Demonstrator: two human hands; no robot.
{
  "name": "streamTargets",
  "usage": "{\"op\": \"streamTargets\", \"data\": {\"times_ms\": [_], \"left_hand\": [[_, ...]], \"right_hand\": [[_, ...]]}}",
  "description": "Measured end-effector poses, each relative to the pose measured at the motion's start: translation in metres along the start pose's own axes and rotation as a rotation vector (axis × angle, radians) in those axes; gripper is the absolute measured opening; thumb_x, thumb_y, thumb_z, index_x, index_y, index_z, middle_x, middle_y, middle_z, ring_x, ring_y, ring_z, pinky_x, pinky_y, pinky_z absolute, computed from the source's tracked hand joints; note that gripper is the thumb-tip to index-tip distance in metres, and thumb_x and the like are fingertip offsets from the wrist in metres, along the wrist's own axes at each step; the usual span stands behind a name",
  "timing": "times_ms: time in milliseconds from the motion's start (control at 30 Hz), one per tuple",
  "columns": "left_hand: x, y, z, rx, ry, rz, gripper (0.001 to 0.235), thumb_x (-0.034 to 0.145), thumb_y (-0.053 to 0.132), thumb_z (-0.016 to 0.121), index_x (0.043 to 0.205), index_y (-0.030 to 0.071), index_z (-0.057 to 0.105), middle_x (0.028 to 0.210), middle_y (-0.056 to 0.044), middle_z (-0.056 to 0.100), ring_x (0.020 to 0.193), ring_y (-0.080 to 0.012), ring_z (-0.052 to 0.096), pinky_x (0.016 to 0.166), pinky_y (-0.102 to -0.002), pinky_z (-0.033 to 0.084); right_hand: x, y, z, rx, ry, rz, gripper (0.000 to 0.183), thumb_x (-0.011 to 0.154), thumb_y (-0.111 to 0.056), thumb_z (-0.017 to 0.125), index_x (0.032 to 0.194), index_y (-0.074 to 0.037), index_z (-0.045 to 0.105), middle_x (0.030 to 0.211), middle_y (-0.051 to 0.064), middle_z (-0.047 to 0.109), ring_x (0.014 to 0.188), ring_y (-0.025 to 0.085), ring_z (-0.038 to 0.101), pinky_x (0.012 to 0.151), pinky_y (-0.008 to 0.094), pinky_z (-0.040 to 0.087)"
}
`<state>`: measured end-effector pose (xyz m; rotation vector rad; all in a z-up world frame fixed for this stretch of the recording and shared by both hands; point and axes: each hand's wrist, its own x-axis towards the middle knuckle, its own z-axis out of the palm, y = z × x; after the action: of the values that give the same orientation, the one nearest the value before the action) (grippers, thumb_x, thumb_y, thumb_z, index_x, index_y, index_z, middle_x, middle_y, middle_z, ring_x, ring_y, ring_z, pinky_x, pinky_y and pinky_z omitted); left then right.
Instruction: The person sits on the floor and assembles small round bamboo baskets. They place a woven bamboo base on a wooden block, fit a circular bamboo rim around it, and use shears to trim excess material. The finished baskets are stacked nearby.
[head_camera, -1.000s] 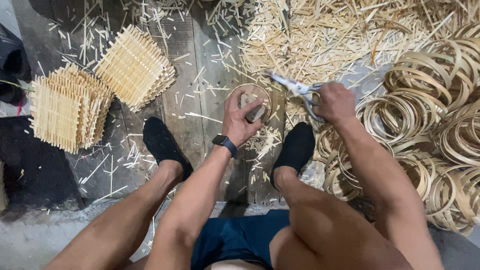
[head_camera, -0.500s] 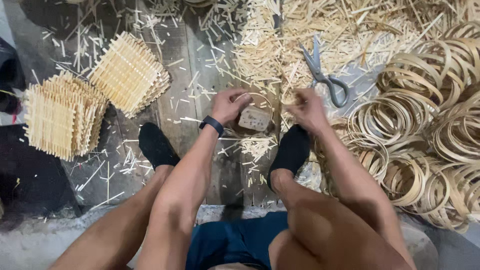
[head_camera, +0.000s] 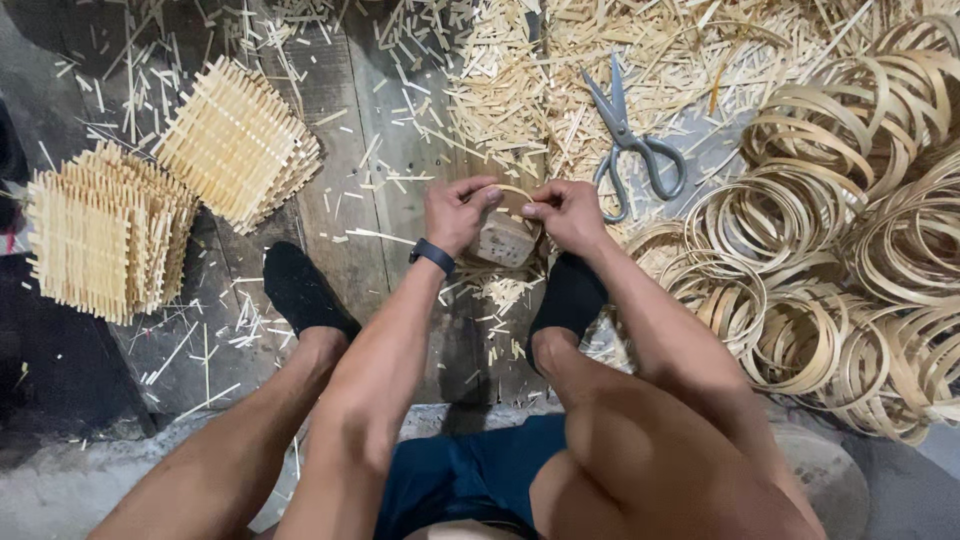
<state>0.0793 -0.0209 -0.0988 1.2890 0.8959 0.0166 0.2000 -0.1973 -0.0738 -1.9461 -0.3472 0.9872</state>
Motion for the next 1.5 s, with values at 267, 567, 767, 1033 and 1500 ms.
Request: {"op": "streamTargets", "data": {"times_ms": [267,567,767,1033,1500], "left_hand": [[0.005,0.008,-0.015,-0.021,0.012,-0.224,0.025,0.089,0.011,0.079,0.111,0.001,0.077,0.101,-0.010,0.078,0.084,-0.0148,0.072,0.074,-0.027,0.060],[-0.069,-0.042,-0.050,-0.619,-0.093,-0.616,0.028,0.101,0.006,0.051,0.127,-0.004,0.053,0.114,-0.015,0.070,0.100,-0.0292,0.072,0.089,-0.045,0.064],[-0.067,-0.072,-0.023,-0.341,0.201,-0.526,0.032,0.092,-0.001,0.058,0.124,-0.002,0.063,0.107,-0.016,0.073,0.093,-0.0317,0.073,0.082,-0.045,0.064],[-0.094,-0.056,-0.022,-0.684,0.151,-0.458,0.026,0.098,0.003,0.057,0.123,-0.002,0.060,0.114,-0.016,0.072,0.101,-0.0302,0.073,0.088,-0.044,0.062],[-0.071,-0.034,-0.043,-0.164,0.142,-0.321,0.025,0.097,0.006,0.066,0.119,-0.003,0.069,0.110,-0.017,0.077,0.093,-0.0244,0.077,0.082,-0.037,0.062]], "right_hand": [[-0.005,0.000,-0.006,0.124,-0.087,0.113,0.017,0.090,-0.016,0.081,0.102,-0.003,0.080,0.082,0.007,0.076,0.066,0.010,0.062,0.057,0.026,0.050],[-0.017,0.021,0.015,0.590,-0.097,0.539,0.011,0.092,-0.003,0.071,0.096,0.007,0.070,0.085,0.013,0.072,0.067,0.020,0.072,0.057,0.033,0.065],[-0.013,0.020,0.027,0.419,0.008,0.484,0.013,0.093,-0.005,0.073,0.092,0.007,0.068,0.078,0.012,0.070,0.060,0.020,0.070,0.052,0.033,0.061],[-0.038,0.014,0.031,0.622,-0.079,0.540,0.011,0.092,-0.002,0.070,0.089,0.004,0.062,0.078,0.014,0.069,0.065,0.023,0.075,0.057,0.034,0.066],[-0.039,-0.020,0.014,0.345,-0.199,0.386,0.030,0.095,-0.017,0.066,0.110,0.010,0.061,0.083,0.016,0.070,0.071,0.025,0.069,0.057,0.034,0.057]]}}
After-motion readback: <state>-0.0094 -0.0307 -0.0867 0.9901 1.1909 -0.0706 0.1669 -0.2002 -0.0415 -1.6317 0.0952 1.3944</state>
